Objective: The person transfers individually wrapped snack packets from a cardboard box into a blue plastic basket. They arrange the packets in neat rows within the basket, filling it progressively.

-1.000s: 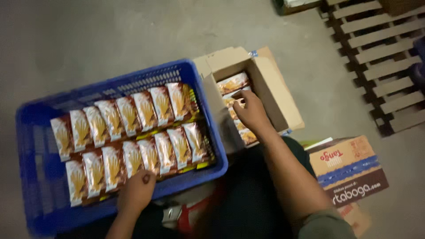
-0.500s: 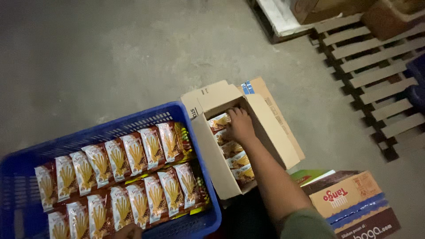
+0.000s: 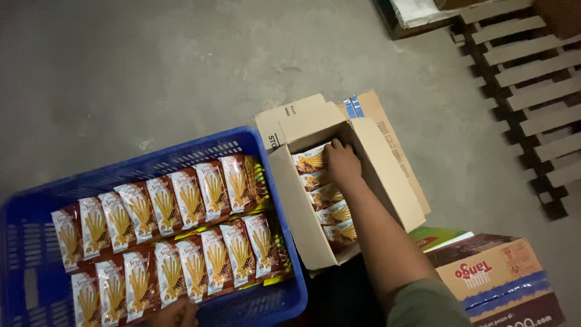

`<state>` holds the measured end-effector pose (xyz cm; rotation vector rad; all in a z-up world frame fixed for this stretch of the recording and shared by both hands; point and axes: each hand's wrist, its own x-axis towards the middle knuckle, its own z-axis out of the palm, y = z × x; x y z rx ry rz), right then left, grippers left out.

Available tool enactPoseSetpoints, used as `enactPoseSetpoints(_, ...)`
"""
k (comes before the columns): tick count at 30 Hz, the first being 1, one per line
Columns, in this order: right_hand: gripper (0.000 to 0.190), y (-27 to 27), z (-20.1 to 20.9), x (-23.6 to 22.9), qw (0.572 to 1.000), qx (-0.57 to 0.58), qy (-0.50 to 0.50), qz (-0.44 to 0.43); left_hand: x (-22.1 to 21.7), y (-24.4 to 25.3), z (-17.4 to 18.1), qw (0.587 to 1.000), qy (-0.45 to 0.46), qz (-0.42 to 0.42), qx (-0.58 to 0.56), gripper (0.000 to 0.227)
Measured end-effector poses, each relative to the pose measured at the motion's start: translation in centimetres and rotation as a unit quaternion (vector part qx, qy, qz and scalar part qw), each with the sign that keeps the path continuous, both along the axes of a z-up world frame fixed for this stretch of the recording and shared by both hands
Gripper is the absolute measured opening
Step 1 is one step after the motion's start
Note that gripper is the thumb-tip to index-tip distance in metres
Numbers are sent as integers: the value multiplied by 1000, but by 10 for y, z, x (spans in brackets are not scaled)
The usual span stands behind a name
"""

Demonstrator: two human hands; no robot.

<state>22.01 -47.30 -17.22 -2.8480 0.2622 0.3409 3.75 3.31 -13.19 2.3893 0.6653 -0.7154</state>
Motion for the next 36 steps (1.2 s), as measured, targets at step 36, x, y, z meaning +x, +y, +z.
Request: enactPoseSetpoints(36,49,158,158,-190,985,104,-75,117,-18,-21,93,903,-338,-260,-53,43)
